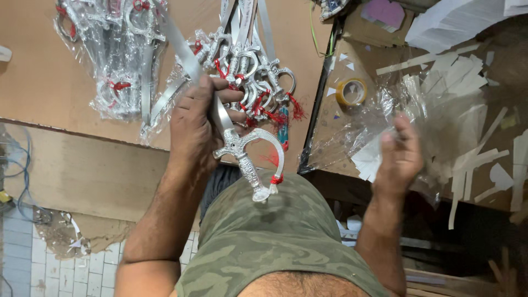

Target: The person wraps decorative silver swords with red tassels in clear plastic film at a workbench. They take each sword, wind plastic wrap around the blade and hilt, and set the wrapped sword back on the table with the others.

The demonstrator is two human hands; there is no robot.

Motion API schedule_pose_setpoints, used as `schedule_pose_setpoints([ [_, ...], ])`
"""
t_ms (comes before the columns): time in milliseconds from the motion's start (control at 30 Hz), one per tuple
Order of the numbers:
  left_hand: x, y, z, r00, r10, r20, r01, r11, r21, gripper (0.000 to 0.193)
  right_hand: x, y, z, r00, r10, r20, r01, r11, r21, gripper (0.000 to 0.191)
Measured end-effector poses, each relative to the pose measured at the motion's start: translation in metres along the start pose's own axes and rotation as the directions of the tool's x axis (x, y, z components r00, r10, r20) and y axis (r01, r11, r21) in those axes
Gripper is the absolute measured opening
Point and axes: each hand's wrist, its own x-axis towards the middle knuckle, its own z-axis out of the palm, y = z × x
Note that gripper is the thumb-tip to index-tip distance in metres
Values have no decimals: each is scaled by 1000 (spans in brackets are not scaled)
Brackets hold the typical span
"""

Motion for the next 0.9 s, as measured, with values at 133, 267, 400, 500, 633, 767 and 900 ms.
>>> schedule_pose_setpoints([
  [133,-6,-12,19,998,-57,18,58,997,-57,41,-34,-69,31,708,-183,682,-132,914,383,62],
  [267,-10,-21,15,999,-32,-24,29,994,-110,39,-30,-92,44,499,-171,850,-62,971,232,38],
  [400,-13,-19,-2,992,86,-92,-102,977,-186,37,-37,-89,48,550,-70,832,-218,950,224,16],
  [500,-19,-20,-8,992,85,-90,-105,964,-245,37,-41,-79,53,495,-108,862,-164,963,214,6],
  [633,-28,-31,-9,997,-44,-61,27,967,-253,36,-49,-66,80,432,83,898,-302,952,57,8],
  [767,-26,-24,-32,995,4,-101,-27,973,-230,37,-51,-69,88,444,-52,895,-103,989,109,14],
  [900,-19,-11,-67,996,58,-74,-76,963,-258,37,-52,-83,90,394,-27,919,-12,999,35,16],
])
